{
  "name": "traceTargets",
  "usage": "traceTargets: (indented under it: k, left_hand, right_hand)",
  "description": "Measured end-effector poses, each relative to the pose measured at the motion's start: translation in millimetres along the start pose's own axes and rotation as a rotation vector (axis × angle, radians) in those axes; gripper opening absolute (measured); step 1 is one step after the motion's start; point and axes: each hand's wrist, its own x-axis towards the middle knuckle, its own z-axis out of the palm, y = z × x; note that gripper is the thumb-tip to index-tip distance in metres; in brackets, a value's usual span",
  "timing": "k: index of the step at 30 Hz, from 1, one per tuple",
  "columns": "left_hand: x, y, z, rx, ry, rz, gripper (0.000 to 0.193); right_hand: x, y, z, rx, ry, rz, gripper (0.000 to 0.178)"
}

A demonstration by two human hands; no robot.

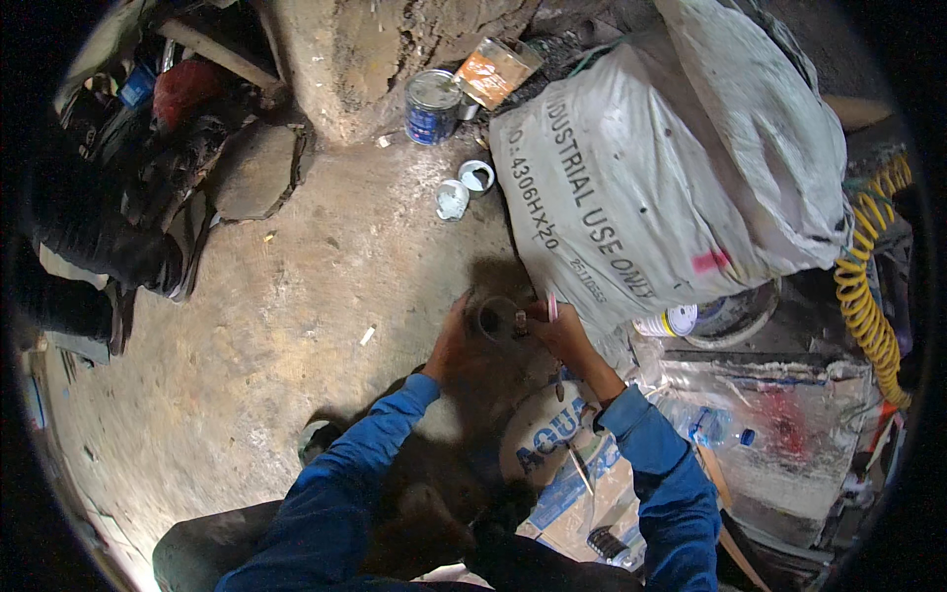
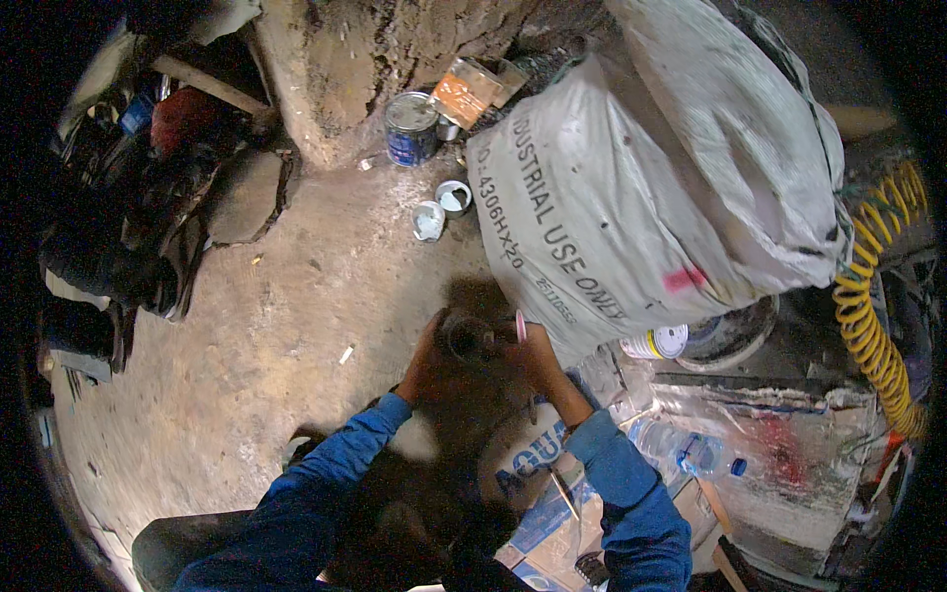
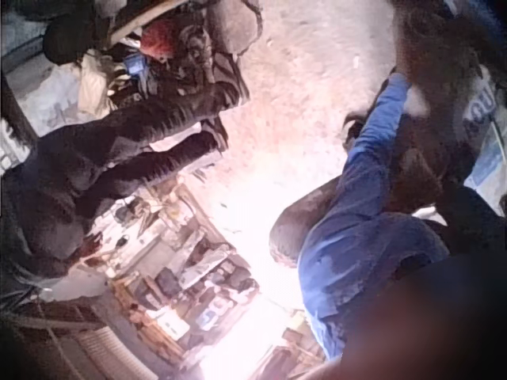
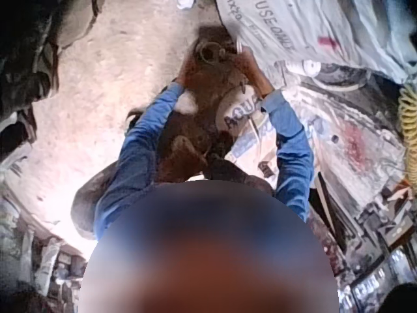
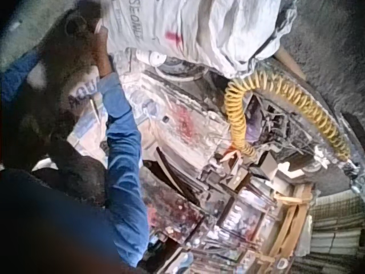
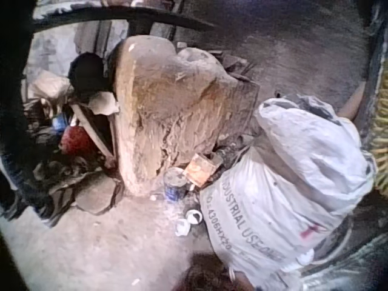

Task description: The person pours liquid from a plastic bottle into a small metal cup, then retrieves a toothbrush from a drawer. They use the toothbrush to scrub a small metal part while dipping it into the liquid.

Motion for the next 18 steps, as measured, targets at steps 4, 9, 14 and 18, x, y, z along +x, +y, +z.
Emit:
traceTargets:
  k: [4,9,14,18]
  left_hand:
    - [-17,16,-7,0.273,0.114,0.058,0.099]
    - [-10,29,-13,0.44,-0.05,0.03,0.102]
    - [15,5,-9,0.439,-0.083,0.03,0.084]
    - [20,-20,-3,0.485,-0.048,0.021,0.061]
  right_hand:
    - [-15,2,-16,-0.13,-0.001,0.007,0.023]
    - [-99,43,-7,-0.651,0.091,-0.594,0.02]
    - [-140,90,7,-0.749,-0.23,-0.12,0.022]
    - [-111,66,-24,-0.6,-0.419,0.202,0.025]
